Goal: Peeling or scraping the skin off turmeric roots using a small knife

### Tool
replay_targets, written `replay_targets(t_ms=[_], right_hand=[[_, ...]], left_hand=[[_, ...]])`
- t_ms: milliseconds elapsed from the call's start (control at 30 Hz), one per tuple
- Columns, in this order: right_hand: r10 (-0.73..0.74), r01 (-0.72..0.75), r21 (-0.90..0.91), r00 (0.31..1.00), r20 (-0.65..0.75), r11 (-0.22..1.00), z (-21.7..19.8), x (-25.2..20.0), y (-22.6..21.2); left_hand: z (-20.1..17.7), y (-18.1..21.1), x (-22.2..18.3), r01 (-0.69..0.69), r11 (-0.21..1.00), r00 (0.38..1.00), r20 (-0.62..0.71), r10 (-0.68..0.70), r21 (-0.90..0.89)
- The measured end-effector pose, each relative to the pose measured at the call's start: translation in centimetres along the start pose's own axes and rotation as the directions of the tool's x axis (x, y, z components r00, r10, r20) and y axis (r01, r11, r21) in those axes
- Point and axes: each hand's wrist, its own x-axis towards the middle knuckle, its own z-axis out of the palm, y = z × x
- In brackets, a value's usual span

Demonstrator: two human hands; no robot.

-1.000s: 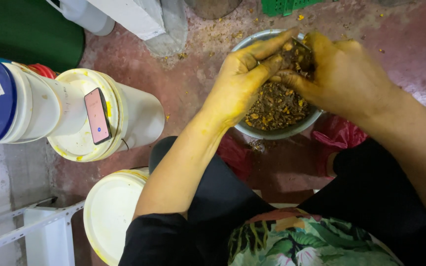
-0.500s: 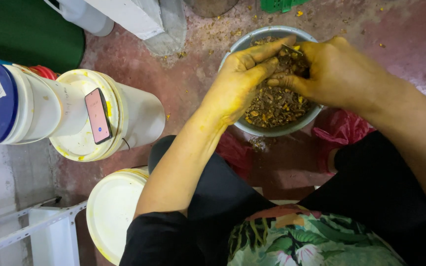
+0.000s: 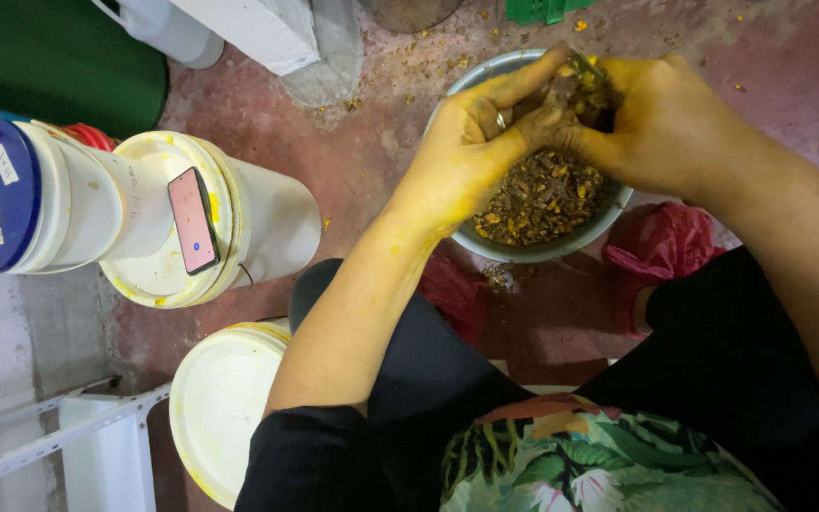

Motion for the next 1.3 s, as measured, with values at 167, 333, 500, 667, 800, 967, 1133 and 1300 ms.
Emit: replay_targets(t_ms=[167, 333, 500, 667, 800, 967, 1133, 1300], right_hand=[[0.16, -0.163, 0.035, 0.984, 0.08, 0.986, -0.9, -0.4, -2.2], [0.12, -0.132, 0.136, 0.988, 0.097, 0.982, -0.4, -0.4, -2.9], [0.209, -0.21, -0.002, 0.972, 0.109, 0.978, 1.0, -0.6, -2.4], [-0.012, 0.011, -0.102, 1.0, -0.011, 0.995, 0.8, -0.9, -1.3], [-0.094, 0.087, -0.05, 0.981, -0.169, 0.995, 0.7, -1.0, -1.8], [0.0, -0.004, -0.053, 0.998, -0.065, 0.999, 1.3, -0.6, -2.0], [0.357, -0.357, -0.054, 0.888, 0.289, 0.932, -1.0, -0.1, -4.4], [0.247, -0.335, 0.127, 0.859, 0.449, 0.934, -1.3, 0.2, -2.7]], left_hand=[[-0.5, 1.3, -0.1, 0.052, 0.996, 0.998, 0.017, -0.053, 0.072], [-1.1, -0.4, 0.2, -0.017, 0.994, 0.999, -0.028, 0.02, 0.11], [-0.9, -0.5, -0.1, 0.011, 0.996, 1.0, -0.023, -0.009, 0.091], [-0.4, 0.7, 0.3, -0.035, 0.998, 0.999, -0.005, 0.035, 0.061], [-0.4, 0.8, 0.5, -0.053, 0.982, 0.993, -0.097, 0.072, 0.183], [-1.1, -0.7, 0.2, -0.047, 0.995, 0.992, -0.114, 0.057, 0.083], [-0.8, 0.7, 0.0, -0.038, 0.954, 0.999, -0.016, 0.045, 0.296], [-0.8, 0.2, 0.2, 0.022, 0.97, 1.0, -0.015, -0.019, 0.241]])
